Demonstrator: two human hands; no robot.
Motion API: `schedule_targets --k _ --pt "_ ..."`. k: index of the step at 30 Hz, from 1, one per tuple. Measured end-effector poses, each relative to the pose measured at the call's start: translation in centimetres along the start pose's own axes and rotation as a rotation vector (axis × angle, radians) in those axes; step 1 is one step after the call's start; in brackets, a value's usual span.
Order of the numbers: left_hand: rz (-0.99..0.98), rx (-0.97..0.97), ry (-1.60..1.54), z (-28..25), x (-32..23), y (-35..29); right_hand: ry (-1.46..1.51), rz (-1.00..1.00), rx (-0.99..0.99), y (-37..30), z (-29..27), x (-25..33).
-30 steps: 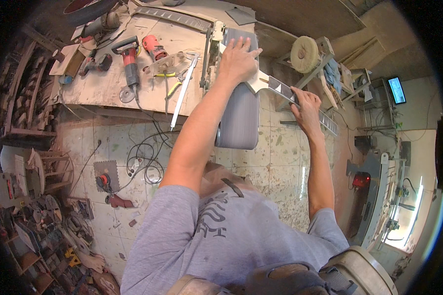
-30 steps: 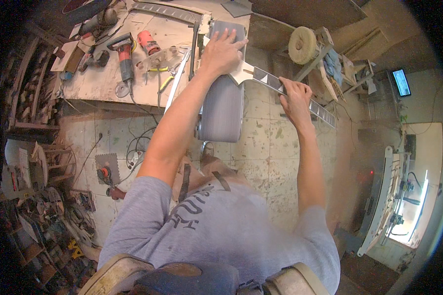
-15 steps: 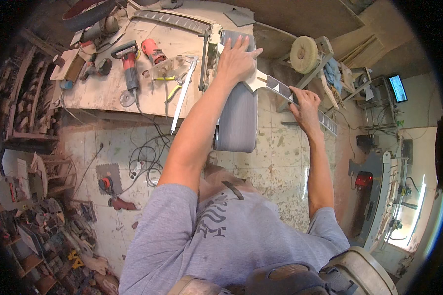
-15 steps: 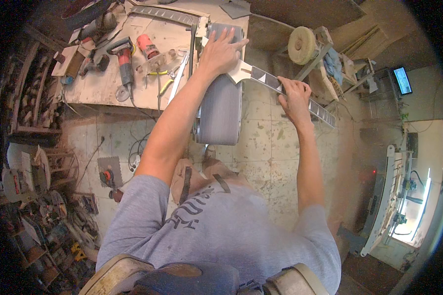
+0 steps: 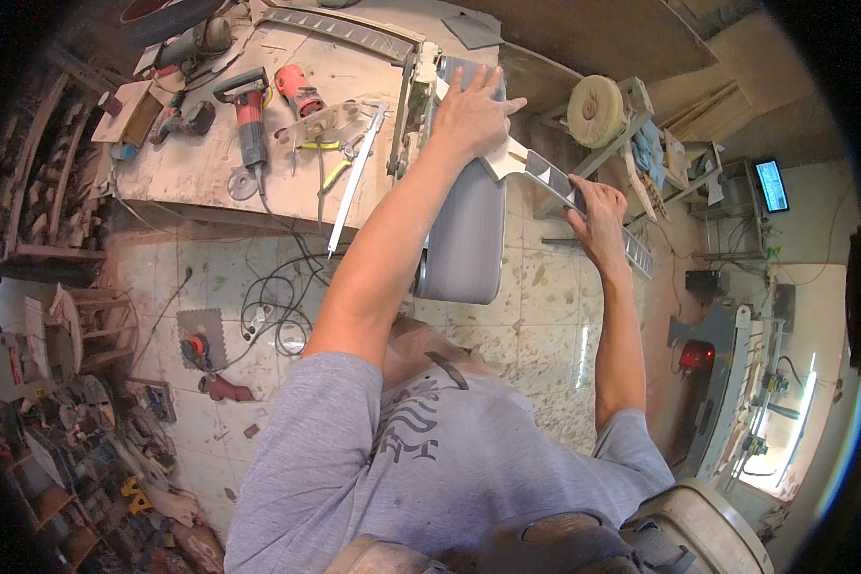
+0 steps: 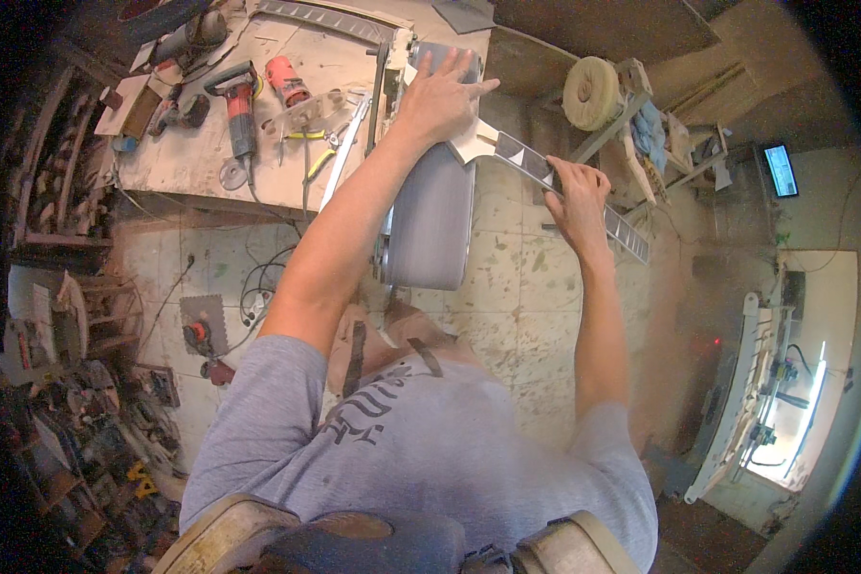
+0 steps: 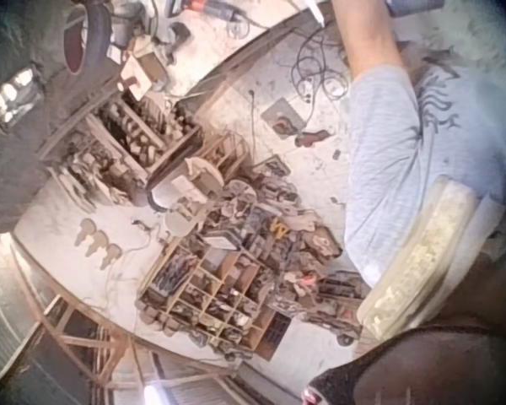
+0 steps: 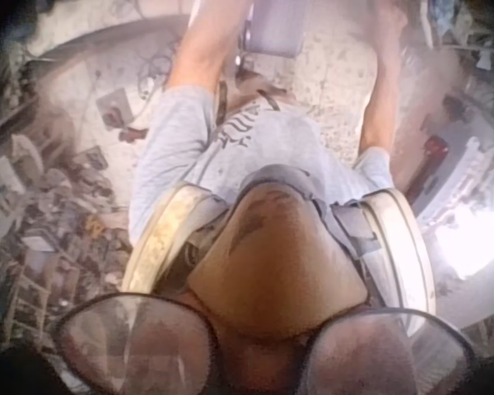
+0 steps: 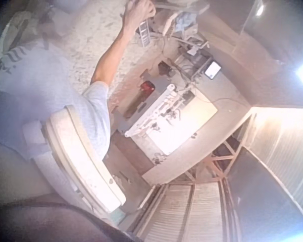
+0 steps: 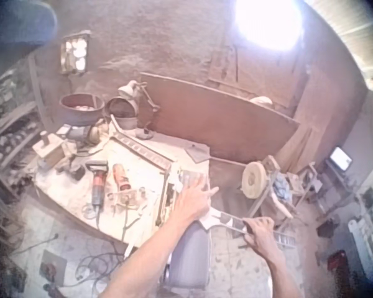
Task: The person sands a wooden guitar neck using a stationary belt sander, turning the piece to smooth different sides of the neck and heel, and then measures the dimensions using a caliper.
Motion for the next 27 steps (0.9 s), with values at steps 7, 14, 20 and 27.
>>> schedule_targets --k 7,14,20,27 --pt "0.015 -0.013 -0.021 0.6 -0.1 0.3 0.026 0.038 0.003 -0.1 -0.5 0.3" --pt "0.016 0.042 -0.019 1.1 -0.3 0.6 -0.002 0.036 0.023 -0.5 -0.1 -0.2" --pt "0.016 0.062 -0.034 1.5 -0.6 0.6 -0.020 0.046 0.053 -0.7 -0.2 -0.1" --pt "0.014 -0.022 -0.025 1.4 -0.3 0.3 -0.025 0.011 0.031 -0.3 0.1 0.2"
Point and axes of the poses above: each hand's wrist, its own y-axis towards the middle knuckle, its own z-axis out of the palm, x = y × z, the point moved 10 cm from there along y, towards the middle knuckle, and after that the axes turned 13 degrees about -x, right-handed, at the moved point
